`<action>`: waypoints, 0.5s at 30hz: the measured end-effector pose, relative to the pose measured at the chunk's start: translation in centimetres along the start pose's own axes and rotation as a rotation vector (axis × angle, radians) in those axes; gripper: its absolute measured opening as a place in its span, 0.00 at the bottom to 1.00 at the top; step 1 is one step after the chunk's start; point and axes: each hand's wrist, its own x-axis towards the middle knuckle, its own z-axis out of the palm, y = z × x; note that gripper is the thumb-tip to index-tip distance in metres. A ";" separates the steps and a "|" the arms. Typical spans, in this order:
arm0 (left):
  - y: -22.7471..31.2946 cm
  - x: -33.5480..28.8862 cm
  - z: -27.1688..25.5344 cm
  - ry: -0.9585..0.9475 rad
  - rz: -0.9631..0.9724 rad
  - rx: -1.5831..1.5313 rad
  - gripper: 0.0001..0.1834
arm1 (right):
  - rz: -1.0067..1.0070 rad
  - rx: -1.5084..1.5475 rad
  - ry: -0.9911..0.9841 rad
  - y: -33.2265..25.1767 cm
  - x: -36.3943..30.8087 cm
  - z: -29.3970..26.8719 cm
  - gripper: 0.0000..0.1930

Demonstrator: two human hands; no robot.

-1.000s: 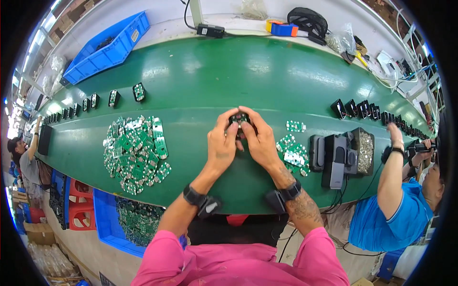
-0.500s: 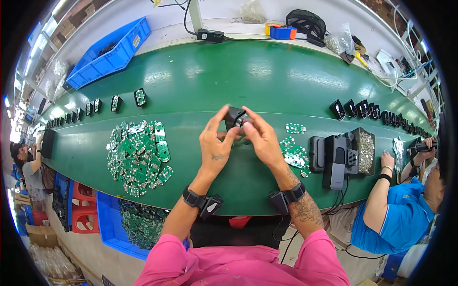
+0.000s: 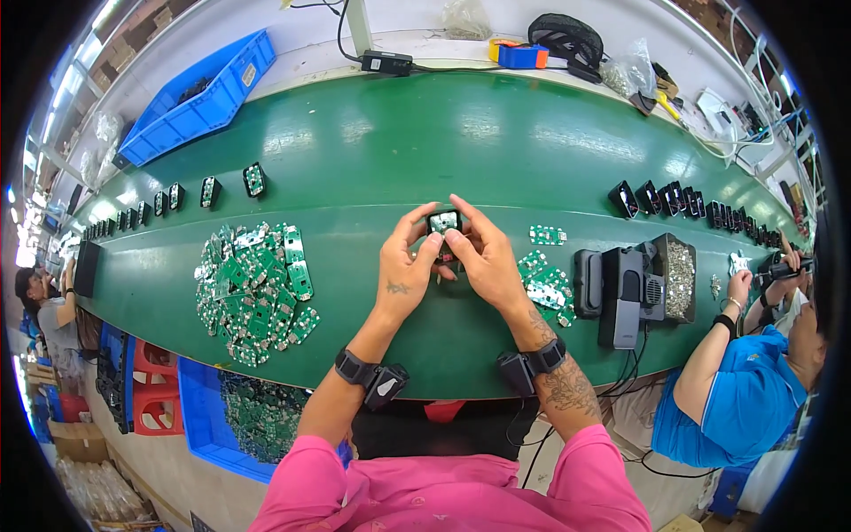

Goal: The person picks up a black plastic housing and a circuit board by hand, fits the circuit board into the housing, and presses them together. The person then places the assembled unit onto the conveyor belt and repeats the process.

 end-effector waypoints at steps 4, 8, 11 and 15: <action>-0.3 -0.3 0.2 -0.008 0.011 0.009 0.24 | -0.027 -0.065 -0.020 -0.5 -0.1 -0.1 0.24; -0.3 -0.3 0.5 0.015 0.097 0.139 0.23 | -0.086 -0.088 -0.013 -0.5 0.0 -0.2 0.23; -0.3 -0.3 0.3 0.023 0.085 0.146 0.22 | -0.143 -0.110 -0.005 -0.5 0.0 0.0 0.22; 0.2 -0.6 0.5 0.020 0.085 0.237 0.22 | -0.148 -0.165 -0.007 -1.5 -0.4 0.0 0.22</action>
